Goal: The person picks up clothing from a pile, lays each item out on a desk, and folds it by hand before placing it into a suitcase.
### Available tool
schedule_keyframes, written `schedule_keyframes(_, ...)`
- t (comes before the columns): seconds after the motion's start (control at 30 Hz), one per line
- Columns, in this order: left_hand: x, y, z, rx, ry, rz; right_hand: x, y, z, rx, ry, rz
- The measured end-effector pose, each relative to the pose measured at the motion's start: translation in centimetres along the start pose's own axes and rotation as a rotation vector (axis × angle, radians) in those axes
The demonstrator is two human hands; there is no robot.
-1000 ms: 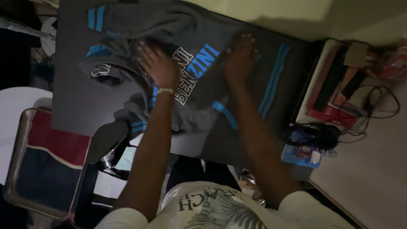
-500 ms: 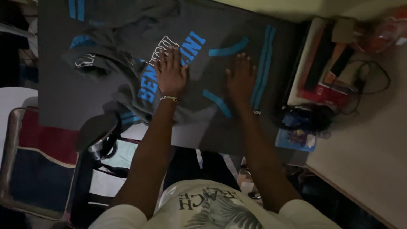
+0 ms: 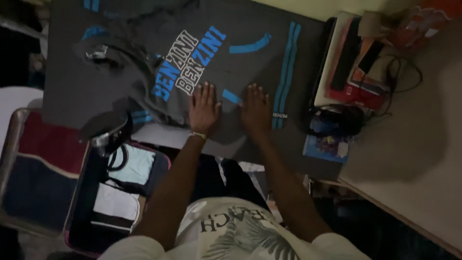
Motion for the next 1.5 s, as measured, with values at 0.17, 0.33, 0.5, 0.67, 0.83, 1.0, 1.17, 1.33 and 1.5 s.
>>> schedule_keyframes(0.17, 0.0, 1.3, 2.9, 0.010, -0.078, -0.036, 0.4, 1.3, -1.7, -0.040, -0.030, -0.051)
schedule_keyframes(0.33, 3.8, 3.8, 4.3, 0.211, 0.136, -0.199, 0.3, 1.6, -0.9, -0.112, -0.098, 0.019)
schedule_keyframes(0.5, 7.3, 4.6, 4.5, 0.280, 0.209, -0.584, -0.1, 2.0, 4.4, -0.295, 0.161, -0.153)
schedule_keyframes(0.67, 8.4, 3.9, 6.2, 0.360, 0.575, -0.676, -1.4, 2.9, 13.0, -0.443, 0.461, -0.140)
schedule_keyframes(0.83, 7.7, 0.5, 10.3, 0.351, 0.968, -0.629, -1.2, 0.9, 19.6, -0.519, 0.648, -0.053)
schedule_keyframes(1.0, 6.5, -1.8, 13.6, 0.636, 1.043, -0.693, -0.5, -3.3, 21.1, -0.201, 0.699, 0.204)
schedule_keyframes(1.17, 4.9, -2.5, 14.8, 1.498, 1.113, -0.754, -2.3, -6.7, 19.1, -0.196, 0.644, 0.118)
schedule_keyframes(1.33, 2.4, -0.4, 13.7, 1.778, 1.036, -0.683, -4.4, -6.9, 17.0, -0.543, 0.480, 0.097)
schedule_keyframes(1.5, 0.2, 5.4, 8.5, 1.452, 0.849, -1.019, -5.3, -9.2, 14.2, -0.676, 0.348, 0.309)
Point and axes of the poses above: each hand's wrist, its own x-axis away from the middle knuckle, its own y-axis out of the back of the hand, z = x × y, the point moved 1 cm from there along -x, towards the middle knuckle, and after that the axes turned 8 degrees about -z, right-handed, at the moved point
